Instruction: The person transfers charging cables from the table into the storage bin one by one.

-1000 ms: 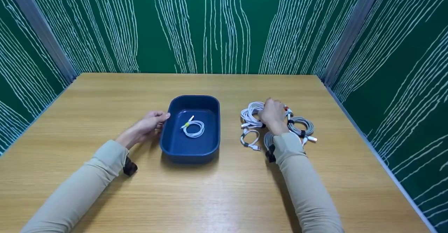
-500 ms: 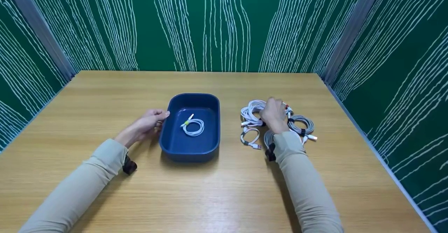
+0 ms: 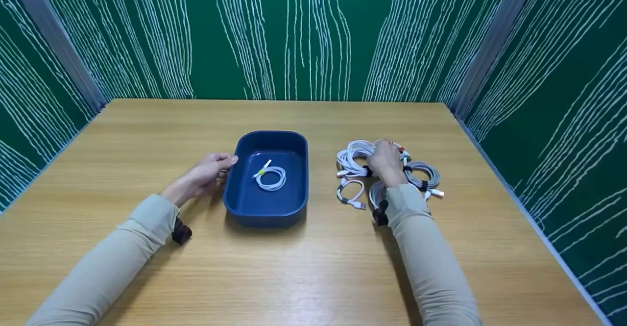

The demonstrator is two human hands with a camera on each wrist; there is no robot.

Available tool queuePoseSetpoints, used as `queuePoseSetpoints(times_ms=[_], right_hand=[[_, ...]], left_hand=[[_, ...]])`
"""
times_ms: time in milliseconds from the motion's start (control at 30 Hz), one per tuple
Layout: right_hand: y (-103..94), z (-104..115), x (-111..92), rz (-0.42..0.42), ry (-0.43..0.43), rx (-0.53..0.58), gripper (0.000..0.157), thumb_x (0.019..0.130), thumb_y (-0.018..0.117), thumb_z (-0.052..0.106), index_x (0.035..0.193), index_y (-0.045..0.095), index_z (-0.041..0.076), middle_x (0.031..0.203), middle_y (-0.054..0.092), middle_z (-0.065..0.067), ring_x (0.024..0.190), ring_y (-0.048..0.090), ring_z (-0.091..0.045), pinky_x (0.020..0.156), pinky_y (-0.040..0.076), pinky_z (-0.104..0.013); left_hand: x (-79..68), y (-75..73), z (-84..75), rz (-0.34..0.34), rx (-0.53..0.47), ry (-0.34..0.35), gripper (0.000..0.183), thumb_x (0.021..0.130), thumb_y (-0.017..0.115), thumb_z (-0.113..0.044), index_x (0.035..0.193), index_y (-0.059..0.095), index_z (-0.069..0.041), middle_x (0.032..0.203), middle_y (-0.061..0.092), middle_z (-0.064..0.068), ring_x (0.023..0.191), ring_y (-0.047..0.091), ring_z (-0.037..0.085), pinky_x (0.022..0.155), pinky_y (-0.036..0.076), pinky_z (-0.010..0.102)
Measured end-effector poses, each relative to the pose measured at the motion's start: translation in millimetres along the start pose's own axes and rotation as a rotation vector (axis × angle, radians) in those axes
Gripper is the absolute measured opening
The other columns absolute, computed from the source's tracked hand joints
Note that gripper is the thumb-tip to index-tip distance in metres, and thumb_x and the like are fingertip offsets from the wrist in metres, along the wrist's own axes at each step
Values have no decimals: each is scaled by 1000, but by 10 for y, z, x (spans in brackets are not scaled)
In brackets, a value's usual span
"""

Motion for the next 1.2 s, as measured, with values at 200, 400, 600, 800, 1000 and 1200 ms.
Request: queuePoseSetpoints(times_ms=[200, 400, 600, 800, 1000, 1200], right_hand=[[8, -33, -7, 50, 26, 32, 17, 85, 58, 9, 96, 52, -3, 82, 47, -11, 66, 48, -20, 53, 40, -26], [28, -58, -16, 74, 69, 55, 29, 88, 56, 9, 112, 51, -7, 90, 51, -15, 70, 52, -21, 55, 42, -26], [42, -87, -20, 66, 98, 65, 32, 90, 57, 12, 115, 51, -6, 95, 48, -15, 77, 51, -25, 58, 42, -27], [-30, -87, -15, -31, 25, 65, 13, 84, 58, 12, 82, 51, 1, 73, 45, -6, 62, 46, -20, 54, 37, -28], [-84, -65, -18, -30, 15, 94, 23, 82, 59, 11, 69, 40, 10, 59, 36, 2, 50, 40, -14, 47, 34, -26], [-95, -65, -54, 55, 82, 176, 16, 86, 57, 15, 84, 43, 8, 72, 46, -4, 56, 50, -14, 48, 41, -25]], left_hand=[[19, -10, 14, -9, 5, -10, 26, 103, 44, -22, 81, 46, -9, 68, 43, 1, 53, 44, 14, 49, 43, 26], [-36, 17, -7, -9, -9, -17, 25, 104, 43, -22, 86, 45, -5, 70, 42, 3, 54, 43, 16, 49, 42, 26], [-31, 17, 6, -9, 1, -29, 23, 104, 43, -22, 89, 46, -4, 69, 43, 2, 53, 44, 15, 48, 43, 25], [-31, 31, -9, -9, -19, -20, 23, 104, 43, -20, 89, 46, -3, 68, 41, 2, 52, 41, 15, 47, 41, 25], [-23, 32, -22, -9, -38, -5, 23, 103, 43, -18, 85, 45, -4, 66, 40, 2, 52, 39, 14, 47, 38, 25], [-23, 25, -30, -24, -17, -24, 22, 104, 43, -20, 91, 47, -3, 68, 41, 2, 53, 41, 15, 49, 40, 27]])
Point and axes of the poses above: each hand's wrist, its own x-axis towards the middle knuckle, its own y-axis out of the palm, z = x × y, the point moved 6 cm from there along x, towards the middle knuckle
